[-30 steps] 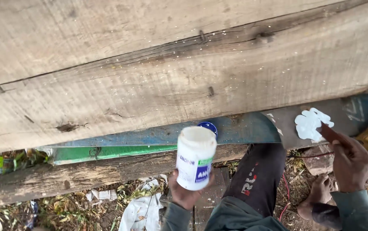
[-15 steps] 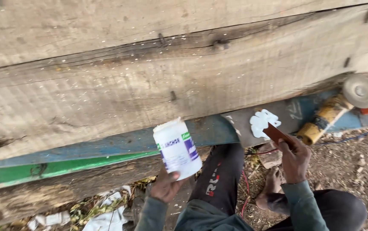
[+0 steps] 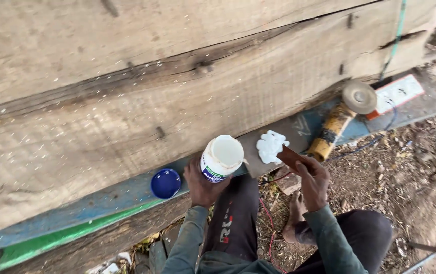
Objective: The person is preparing and applying adhesive to a piece of wood for a woodworking project.
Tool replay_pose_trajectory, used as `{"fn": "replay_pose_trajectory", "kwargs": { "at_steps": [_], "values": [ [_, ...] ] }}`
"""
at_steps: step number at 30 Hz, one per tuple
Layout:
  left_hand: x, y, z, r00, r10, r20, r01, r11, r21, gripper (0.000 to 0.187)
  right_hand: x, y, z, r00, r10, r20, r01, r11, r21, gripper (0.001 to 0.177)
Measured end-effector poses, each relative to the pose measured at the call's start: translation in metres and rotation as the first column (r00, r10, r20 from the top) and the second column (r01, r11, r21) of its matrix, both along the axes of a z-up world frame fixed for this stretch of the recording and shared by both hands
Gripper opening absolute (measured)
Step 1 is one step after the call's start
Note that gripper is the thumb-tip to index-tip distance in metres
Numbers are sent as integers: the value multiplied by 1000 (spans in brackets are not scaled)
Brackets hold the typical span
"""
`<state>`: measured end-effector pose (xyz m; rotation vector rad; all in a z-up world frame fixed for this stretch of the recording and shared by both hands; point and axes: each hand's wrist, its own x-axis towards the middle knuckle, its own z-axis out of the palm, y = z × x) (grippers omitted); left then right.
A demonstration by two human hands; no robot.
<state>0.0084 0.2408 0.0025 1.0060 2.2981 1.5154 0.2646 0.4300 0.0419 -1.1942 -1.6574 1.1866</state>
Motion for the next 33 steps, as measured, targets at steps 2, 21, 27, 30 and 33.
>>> {"fn": "replay_pose_trajectory", "kwargs": {
  "at_steps": [2,21,27,30,33],
  "values": [
    [3,5,-6,996,13,-87,-17,999,-38,105,-1,5,-1,998,-19,-67,17,1000,-26,26],
    [84,-26,-21,976,-63,210,87,990,-107,58,-3,25,9,913,-143,383,86,983,161,30],
    [91,38,-10,844,-146,516,126,989,73,43,-11,34,13,877,-186,444,100,973,210,31],
    [103,65,-45,627,-107,771,145,989,19,39,-17,41,28,808,-132,575,101,991,86,31],
    [107,79,-67,422,-185,887,86,983,164,38,-27,57,32,757,-34,652,92,994,-54,28]
  ]
}}
